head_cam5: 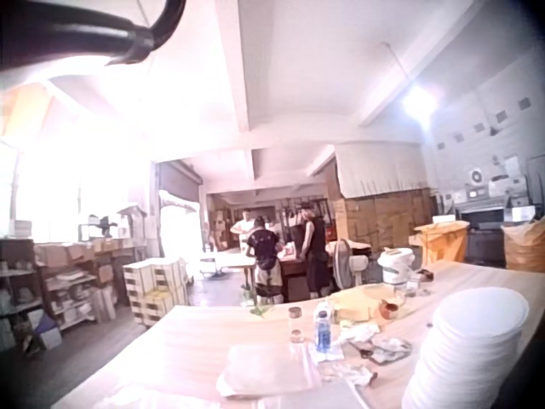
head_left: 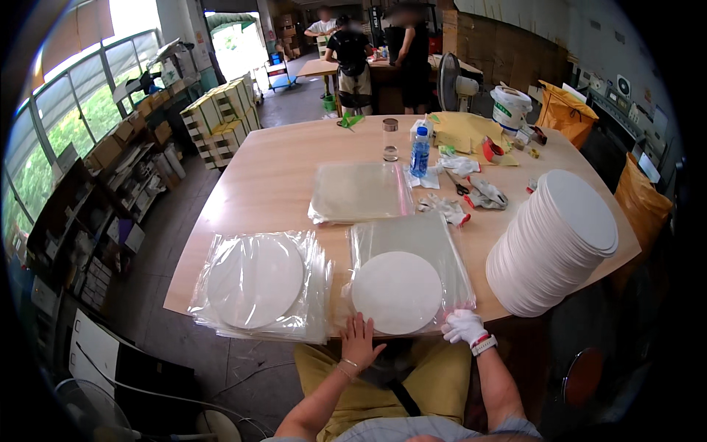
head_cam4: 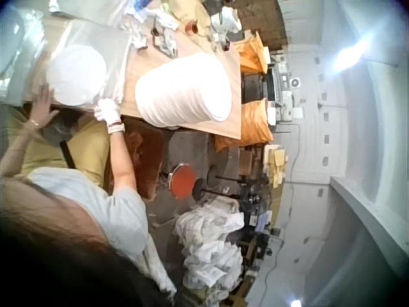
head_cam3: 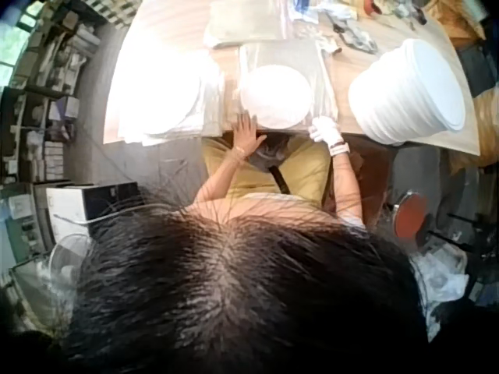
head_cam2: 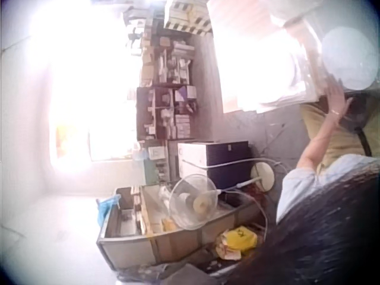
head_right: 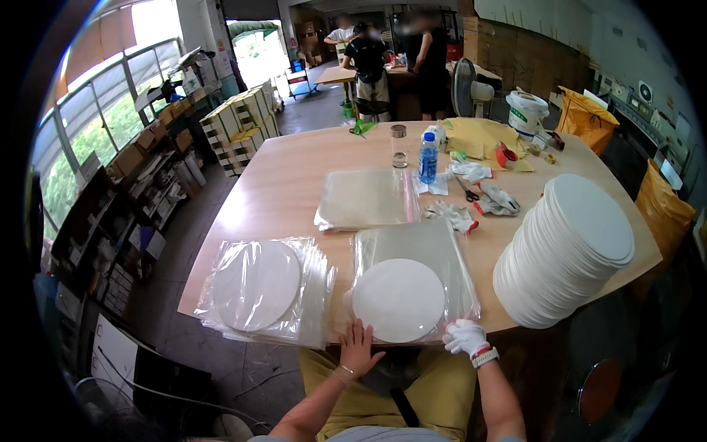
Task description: The person repeatedly picks up white circular plates from a stack, places them into clear plastic bags, and stacks the packaged items on the table. The task involves handling the plates and bags by hand in a repetitive sequence.
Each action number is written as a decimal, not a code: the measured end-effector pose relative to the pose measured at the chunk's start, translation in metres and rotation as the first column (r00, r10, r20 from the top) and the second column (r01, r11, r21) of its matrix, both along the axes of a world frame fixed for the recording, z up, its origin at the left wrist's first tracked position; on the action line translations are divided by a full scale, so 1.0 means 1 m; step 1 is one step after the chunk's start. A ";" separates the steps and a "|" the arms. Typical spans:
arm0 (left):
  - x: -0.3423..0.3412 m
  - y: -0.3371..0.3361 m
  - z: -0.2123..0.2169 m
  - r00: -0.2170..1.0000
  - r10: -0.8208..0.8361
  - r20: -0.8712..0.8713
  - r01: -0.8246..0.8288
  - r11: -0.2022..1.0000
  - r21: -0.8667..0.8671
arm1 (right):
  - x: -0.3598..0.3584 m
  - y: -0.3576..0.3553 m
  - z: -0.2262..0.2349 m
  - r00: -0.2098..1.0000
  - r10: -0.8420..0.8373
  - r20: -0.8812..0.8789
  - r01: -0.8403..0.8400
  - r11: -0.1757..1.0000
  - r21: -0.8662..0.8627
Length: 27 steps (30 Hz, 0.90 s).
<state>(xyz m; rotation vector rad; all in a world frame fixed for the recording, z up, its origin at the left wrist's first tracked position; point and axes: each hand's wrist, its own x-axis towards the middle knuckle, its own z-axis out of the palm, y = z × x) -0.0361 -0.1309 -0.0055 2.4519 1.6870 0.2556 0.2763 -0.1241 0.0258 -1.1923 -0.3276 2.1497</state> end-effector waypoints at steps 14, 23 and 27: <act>0.038 -0.018 -0.028 -0.300 0.906 0.298 0.699 0.422 -0.577 | -0.025 -0.007 0.005 0.941 -0.177 0.289 0.127 0.975 0.184; 0.064 0.022 -0.004 -0.330 0.763 0.556 0.447 0.645 -0.620 | 0.033 0.012 -0.039 0.932 -0.017 -0.362 0.015 1.000 -0.009; 0.062 0.035 0.015 -0.233 0.566 0.791 0.301 0.815 -0.495 | -0.029 0.018 0.038 0.887 -0.391 0.245 0.365 0.920 0.145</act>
